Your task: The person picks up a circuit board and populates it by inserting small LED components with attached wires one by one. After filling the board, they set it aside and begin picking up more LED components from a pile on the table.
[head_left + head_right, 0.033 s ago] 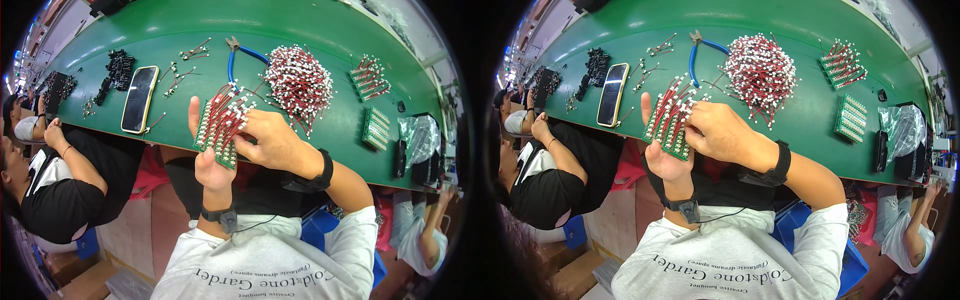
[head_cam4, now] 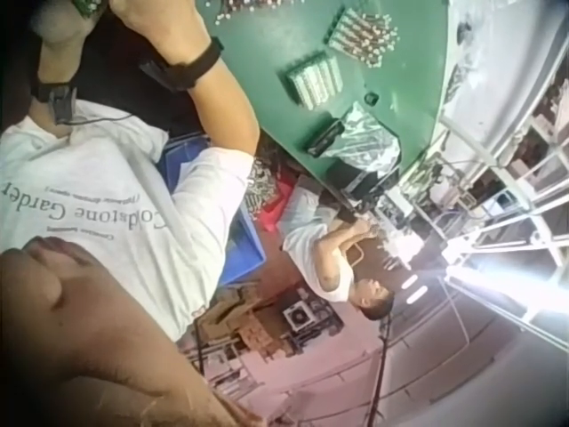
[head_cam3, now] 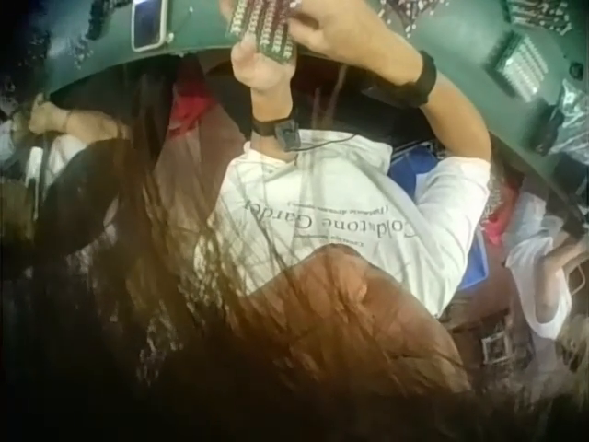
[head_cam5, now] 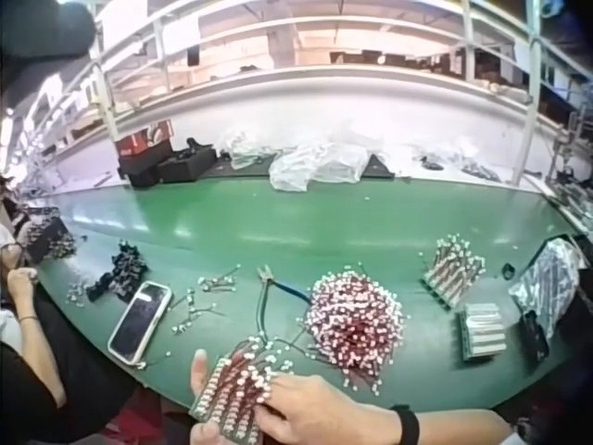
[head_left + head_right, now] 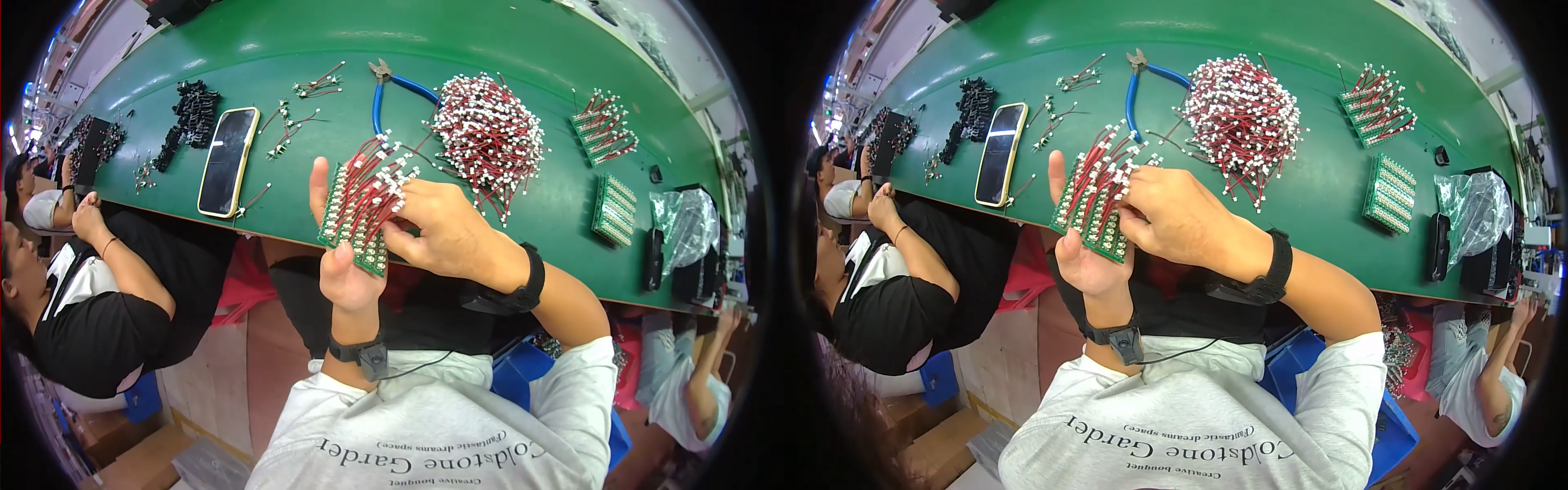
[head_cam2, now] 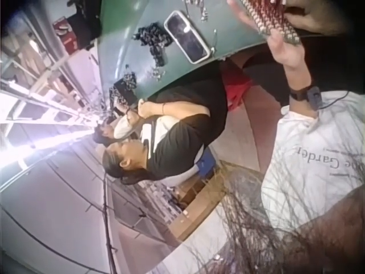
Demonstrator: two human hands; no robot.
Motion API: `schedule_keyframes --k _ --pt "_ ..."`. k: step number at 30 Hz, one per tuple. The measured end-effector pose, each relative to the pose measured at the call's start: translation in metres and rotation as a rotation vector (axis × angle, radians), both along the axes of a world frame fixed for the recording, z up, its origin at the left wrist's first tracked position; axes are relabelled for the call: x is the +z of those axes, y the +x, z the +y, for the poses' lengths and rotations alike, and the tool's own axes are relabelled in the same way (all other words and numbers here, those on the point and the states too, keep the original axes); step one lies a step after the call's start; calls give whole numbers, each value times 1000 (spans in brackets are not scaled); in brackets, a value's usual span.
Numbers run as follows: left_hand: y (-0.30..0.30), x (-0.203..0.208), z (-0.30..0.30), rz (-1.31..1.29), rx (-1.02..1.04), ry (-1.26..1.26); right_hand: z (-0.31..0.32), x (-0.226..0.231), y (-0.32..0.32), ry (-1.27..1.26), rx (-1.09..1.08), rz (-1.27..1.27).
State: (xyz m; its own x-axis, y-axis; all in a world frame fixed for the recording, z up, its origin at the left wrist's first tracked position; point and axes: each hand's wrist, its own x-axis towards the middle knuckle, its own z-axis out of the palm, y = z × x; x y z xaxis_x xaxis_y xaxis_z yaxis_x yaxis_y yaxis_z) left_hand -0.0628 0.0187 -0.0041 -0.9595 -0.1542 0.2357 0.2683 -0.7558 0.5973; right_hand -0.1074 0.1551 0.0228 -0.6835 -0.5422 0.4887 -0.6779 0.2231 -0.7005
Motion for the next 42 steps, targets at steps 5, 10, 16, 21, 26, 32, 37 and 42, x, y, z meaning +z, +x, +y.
schedule_keyframes --k 5,10,16,21,26,32,37,42 --pt "-1 -6 -2 -2 -70 -50 2 9 4 217 0 -17" --pt "2 -2 -2 -35 -26 -59 3 4 0 207 -81 74" --pt "2 -5 4 -32 18 -56 1 -9 -4 167 -51 88" --pt "-1 -4 -8 49 79 50 35 25 -29 94 -302 307" --pt "-2 -9 -21 64 63 109 73 41 -43 475 -703 278" --pt "-2 -9 -23 77 66 110 72 34 -56 273 -538 340" --pt "-3 -8 -22 61 80 99 62 26 -59 28 -443 326" --pt "-4 -8 -24 51 75 94 50 21 -55 31 -331 417"
